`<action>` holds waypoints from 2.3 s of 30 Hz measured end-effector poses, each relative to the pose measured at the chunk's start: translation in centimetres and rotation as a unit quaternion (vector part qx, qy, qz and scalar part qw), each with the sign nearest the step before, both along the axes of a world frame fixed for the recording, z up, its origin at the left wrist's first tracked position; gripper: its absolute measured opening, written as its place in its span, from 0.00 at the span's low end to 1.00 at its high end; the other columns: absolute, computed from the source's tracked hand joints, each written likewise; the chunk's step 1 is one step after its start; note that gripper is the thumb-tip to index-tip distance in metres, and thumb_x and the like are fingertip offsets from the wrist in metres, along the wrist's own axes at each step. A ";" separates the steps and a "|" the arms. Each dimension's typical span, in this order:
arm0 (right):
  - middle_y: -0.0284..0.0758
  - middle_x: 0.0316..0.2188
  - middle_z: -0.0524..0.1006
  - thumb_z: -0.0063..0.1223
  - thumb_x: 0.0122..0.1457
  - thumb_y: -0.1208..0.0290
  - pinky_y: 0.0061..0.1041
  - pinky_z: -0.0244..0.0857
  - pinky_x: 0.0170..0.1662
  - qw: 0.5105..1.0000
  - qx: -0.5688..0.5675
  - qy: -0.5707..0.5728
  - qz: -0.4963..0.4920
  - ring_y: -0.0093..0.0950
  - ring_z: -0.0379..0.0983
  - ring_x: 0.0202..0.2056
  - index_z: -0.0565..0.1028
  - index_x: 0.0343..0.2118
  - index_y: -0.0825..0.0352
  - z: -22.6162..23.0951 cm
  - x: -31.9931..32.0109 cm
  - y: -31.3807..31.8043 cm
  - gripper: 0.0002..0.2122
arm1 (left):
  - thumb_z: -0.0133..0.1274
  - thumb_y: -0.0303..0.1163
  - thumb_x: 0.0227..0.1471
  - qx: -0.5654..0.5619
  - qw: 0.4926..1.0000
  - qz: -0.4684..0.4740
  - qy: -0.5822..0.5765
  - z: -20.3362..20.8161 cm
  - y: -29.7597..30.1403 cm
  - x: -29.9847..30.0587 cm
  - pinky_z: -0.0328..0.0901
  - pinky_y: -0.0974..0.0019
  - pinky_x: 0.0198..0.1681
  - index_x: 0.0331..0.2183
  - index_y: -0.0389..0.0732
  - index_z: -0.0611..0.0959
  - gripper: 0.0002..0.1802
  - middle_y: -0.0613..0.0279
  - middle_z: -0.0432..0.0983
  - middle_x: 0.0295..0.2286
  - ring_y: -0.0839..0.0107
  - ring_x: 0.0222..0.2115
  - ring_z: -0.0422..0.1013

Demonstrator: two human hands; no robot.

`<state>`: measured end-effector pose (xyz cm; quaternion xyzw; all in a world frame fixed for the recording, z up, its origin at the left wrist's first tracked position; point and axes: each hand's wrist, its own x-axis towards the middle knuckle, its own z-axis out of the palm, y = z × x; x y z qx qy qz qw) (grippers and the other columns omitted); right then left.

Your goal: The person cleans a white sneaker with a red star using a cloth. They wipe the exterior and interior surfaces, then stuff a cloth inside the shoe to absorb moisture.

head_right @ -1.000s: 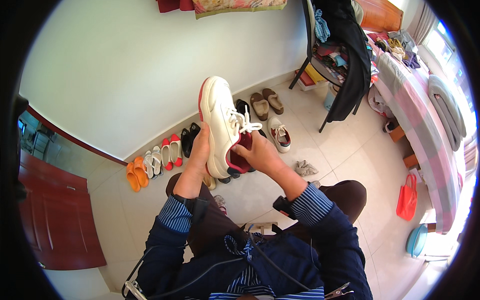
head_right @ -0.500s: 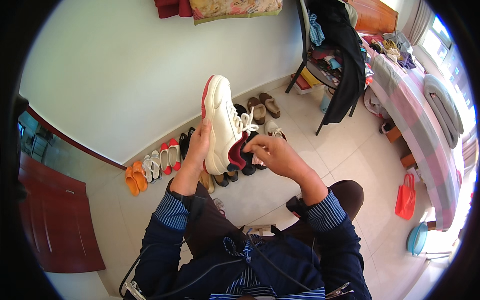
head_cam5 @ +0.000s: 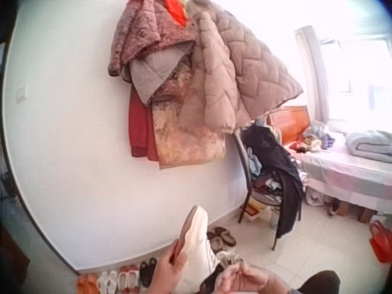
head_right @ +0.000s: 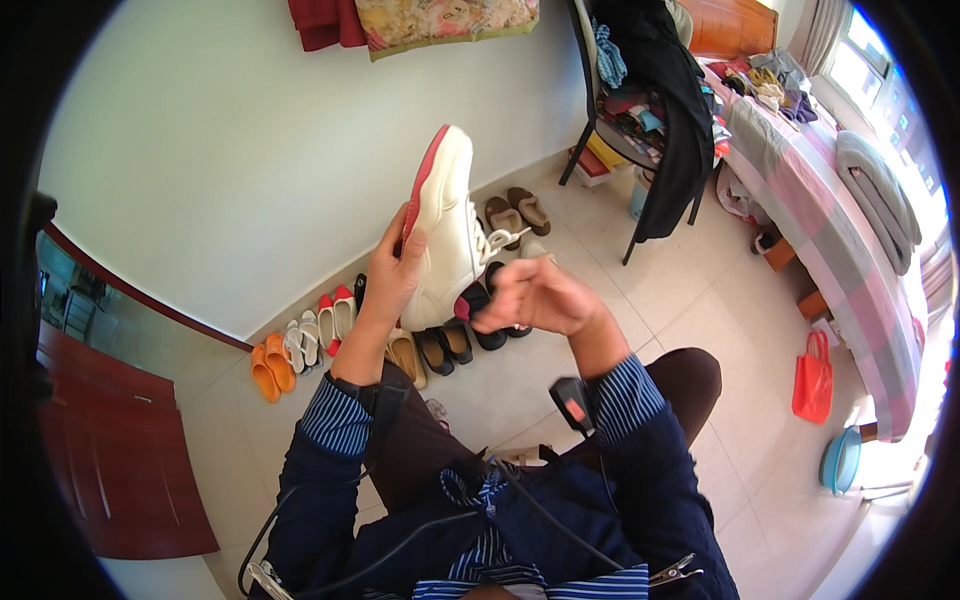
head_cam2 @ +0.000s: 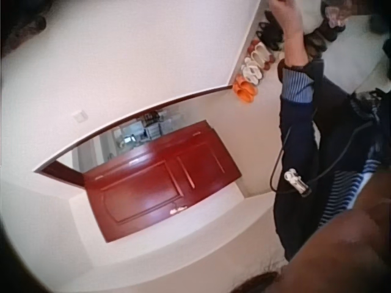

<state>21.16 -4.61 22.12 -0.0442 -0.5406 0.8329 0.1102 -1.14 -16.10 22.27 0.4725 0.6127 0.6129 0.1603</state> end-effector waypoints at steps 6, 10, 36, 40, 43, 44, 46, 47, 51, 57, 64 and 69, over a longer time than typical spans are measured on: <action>0.37 0.47 0.79 0.49 0.66 0.57 0.32 0.64 0.53 0.949 0.114 -0.233 -0.178 0.30 0.74 0.49 0.76 0.52 0.65 -5.7 0.7 1.0 0.18 | 0.56 0.53 0.59 -0.061 0.987 -0.010 0.149 3.2 -0.3 1.4 0.64 0.67 0.53 0.61 0.31 0.68 0.41 0.50 0.76 0.47 0.68 0.46 0.71; 0.34 0.46 0.79 0.54 0.64 0.63 0.27 0.69 0.50 0.918 0.077 -0.288 -0.261 0.24 0.74 0.47 0.75 0.52 0.67 -6.5 2.8 0.7 0.17 | 0.57 0.52 0.59 -0.075 0.986 -0.085 0.126 4.7 -0.8 3.3 0.66 0.66 0.50 0.59 0.31 0.70 0.39 0.51 0.75 0.42 0.67 0.42 0.72; 0.35 0.26 0.82 0.49 0.63 0.67 0.24 0.73 0.39 0.864 0.250 -0.411 -0.148 0.24 0.79 0.29 0.80 0.34 0.72 -12.4 4.9 4.9 0.13 | 0.40 0.65 0.61 -0.011 0.845 -0.172 -0.507 -5.9 -4.3 -4.9 0.69 0.58 0.55 0.62 0.42 0.67 0.42 0.58 0.72 0.54 0.64 0.52 0.71; 0.34 0.25 0.82 0.54 0.61 0.63 0.21 0.72 0.33 0.847 0.212 -0.458 -0.164 0.23 0.78 0.28 0.80 0.34 0.71 -19.0 3.6 6.7 0.13 | 0.38 0.65 0.62 0.015 0.844 -0.113 -0.525 -7.7 -4.4 -7.0 0.68 0.58 0.56 0.63 0.45 0.66 0.41 0.59 0.70 0.57 0.63 0.54 0.69; 0.34 0.27 0.82 0.56 0.60 0.62 0.22 0.72 0.30 0.829 0.179 -0.505 -0.159 0.22 0.77 0.27 0.80 0.35 0.69 -25.1 2.6 8.1 0.13 | 0.37 0.65 0.62 0.031 0.831 -0.095 -0.547 -9.6 -3.2 -8.7 0.67 0.57 0.57 0.64 0.45 0.65 0.41 0.58 0.68 0.58 0.63 0.55 0.68; 0.37 0.30 0.82 0.57 0.59 0.60 0.27 0.73 0.30 0.823 0.160 -0.521 -0.161 0.25 0.78 0.27 0.80 0.38 0.69 -27.3 2.2 8.5 0.15 | 0.36 0.65 0.63 0.042 0.826 -0.102 -0.553 -10.3 -2.5 -9.3 0.66 0.56 0.58 0.64 0.45 0.64 0.41 0.58 0.67 0.59 0.61 0.56 0.67; 0.41 0.32 0.82 0.58 0.58 0.58 0.31 0.73 0.33 0.818 0.202 -0.517 -0.154 0.30 0.79 0.29 0.80 0.41 0.69 -31.6 1.2 9.0 0.18 | 0.36 0.66 0.63 0.039 0.814 -0.086 -0.574 -11.8 -1.0 -10.2 0.65 0.56 0.59 0.64 0.46 0.64 0.41 0.58 0.67 0.59 0.61 0.57 0.66; 0.42 0.33 0.82 0.59 0.58 0.56 0.32 0.74 0.35 0.796 0.220 -0.542 -0.157 0.32 0.80 0.30 0.79 0.42 0.69 -33.5 0.9 9.4 0.19 | 0.36 0.66 0.63 0.033 0.806 -0.064 -0.587 -12.4 -0.2 -10.7 0.64 0.56 0.59 0.65 0.46 0.64 0.41 0.58 0.66 0.59 0.61 0.57 0.66; 0.51 0.44 0.80 0.63 0.54 0.52 0.35 0.71 0.50 0.758 0.251 -0.557 -0.228 0.42 0.78 0.46 0.72 0.54 0.71 -39.6 -1.7 9.5 0.30 | 0.37 0.67 0.61 0.020 0.779 -0.069 -0.623 -14.7 1.8 -10.9 0.62 0.54 0.61 0.65 0.46 0.63 0.43 0.57 0.65 0.60 0.60 0.58 0.65; 0.57 0.51 0.74 0.66 0.50 0.50 0.35 0.66 0.57 0.698 0.244 -0.600 -0.307 0.47 0.71 0.56 0.60 0.62 0.75 -44.0 -5.5 9.7 0.44 | 0.36 0.67 0.62 -0.007 0.748 -0.107 -0.655 -16.3 2.7 -11.3 0.66 0.53 0.57 0.64 0.48 0.64 0.42 0.57 0.68 0.58 0.60 0.55 0.68; 0.37 0.39 0.81 0.62 0.56 0.61 0.26 0.70 0.47 0.752 0.186 -0.584 -0.244 0.26 0.77 0.41 0.76 0.47 0.70 -39.4 -6.4 9.7 0.21 | 0.34 0.67 0.62 -0.004 0.731 -0.105 -0.674 -17.8 2.8 -11.5 0.69 0.51 0.54 0.64 0.48 0.63 0.41 0.56 0.68 0.57 0.58 0.54 0.69; 0.29 0.40 0.79 0.53 0.63 0.67 0.21 0.68 0.46 0.894 0.056 -0.346 -0.278 0.18 0.74 0.42 0.74 0.47 0.68 -29.3 -7.1 7.2 0.13 | 0.35 0.65 0.63 0.038 0.699 -0.126 -0.703 -15.8 2.7 -10.0 0.70 0.46 0.53 0.61 0.39 0.67 0.42 0.40 0.74 0.47 0.45 0.47 0.74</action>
